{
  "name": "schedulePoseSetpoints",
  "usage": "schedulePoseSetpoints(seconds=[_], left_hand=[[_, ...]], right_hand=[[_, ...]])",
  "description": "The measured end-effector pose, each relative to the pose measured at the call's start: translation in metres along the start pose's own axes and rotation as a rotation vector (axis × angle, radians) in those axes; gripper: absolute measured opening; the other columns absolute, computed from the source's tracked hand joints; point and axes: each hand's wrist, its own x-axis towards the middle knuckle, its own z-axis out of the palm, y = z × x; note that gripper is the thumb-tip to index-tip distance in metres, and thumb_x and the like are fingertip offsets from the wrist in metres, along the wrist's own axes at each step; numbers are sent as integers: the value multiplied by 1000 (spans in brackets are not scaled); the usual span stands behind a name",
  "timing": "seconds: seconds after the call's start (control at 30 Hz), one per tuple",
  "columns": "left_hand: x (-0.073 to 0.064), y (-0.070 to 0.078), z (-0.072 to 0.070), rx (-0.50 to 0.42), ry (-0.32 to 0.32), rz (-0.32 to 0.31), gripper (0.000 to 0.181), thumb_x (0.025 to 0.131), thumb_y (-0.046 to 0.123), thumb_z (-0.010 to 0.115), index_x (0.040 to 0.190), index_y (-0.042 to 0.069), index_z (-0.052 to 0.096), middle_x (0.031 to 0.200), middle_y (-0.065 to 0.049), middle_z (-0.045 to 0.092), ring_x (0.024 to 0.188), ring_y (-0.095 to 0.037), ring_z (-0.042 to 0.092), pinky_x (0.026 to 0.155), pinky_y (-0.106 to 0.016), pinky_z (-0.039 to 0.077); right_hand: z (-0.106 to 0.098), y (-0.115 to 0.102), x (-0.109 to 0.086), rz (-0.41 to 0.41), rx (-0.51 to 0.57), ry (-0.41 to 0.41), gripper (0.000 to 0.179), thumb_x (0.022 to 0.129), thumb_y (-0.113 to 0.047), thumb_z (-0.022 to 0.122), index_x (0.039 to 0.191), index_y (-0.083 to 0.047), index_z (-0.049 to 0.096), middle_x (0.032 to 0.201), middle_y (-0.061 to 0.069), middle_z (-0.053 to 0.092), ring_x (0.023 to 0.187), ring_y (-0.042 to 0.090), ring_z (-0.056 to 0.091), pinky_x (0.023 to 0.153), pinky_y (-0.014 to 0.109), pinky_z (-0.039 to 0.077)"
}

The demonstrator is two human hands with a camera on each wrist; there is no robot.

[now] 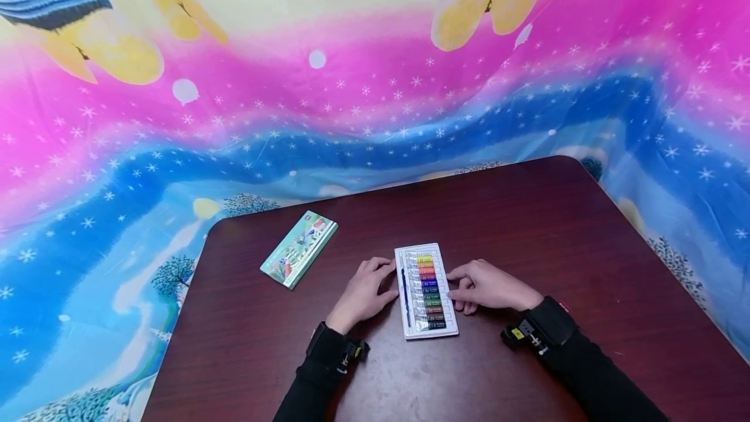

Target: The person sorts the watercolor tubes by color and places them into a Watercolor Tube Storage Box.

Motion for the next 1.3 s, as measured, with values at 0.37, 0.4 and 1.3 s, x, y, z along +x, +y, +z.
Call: schedulePoseSetpoints(seconds=[0.37, 0.4, 1.3], left_hand=[[-12, 28, 6, 201, 39, 30, 50, 99, 24, 72, 142, 1, 61, 140, -14, 59, 129, -29, 56, 106, -40, 50], [-13, 30, 6, 211, 37, 27, 50, 98, 24, 72, 141, 1, 61, 139, -14, 60, 128, -28, 56, 105, -39, 51], [-18, 15, -15, 63, 27, -12, 52, 97, 36, 73, 142, 10, 64, 131, -8, 66, 123, -27, 63, 98, -47, 54]], right_hand=[[-3, -1, -3, -14, -9, -48, 45, 100, -21, 71, 135, 7, 64, 74, -1, 76, 62, 16, 72, 59, 30, 60], [-4, -1, -3, -11, -13, -49, 43, 100, -22, 71, 133, 5, 65, 73, -1, 76, 61, 16, 72, 58, 30, 60], [-9, 3, -4, 4, 1, -18, 28, 101, -19, 69, 119, 1, 76, 71, 3, 74, 61, 19, 72, 56, 32, 60]])
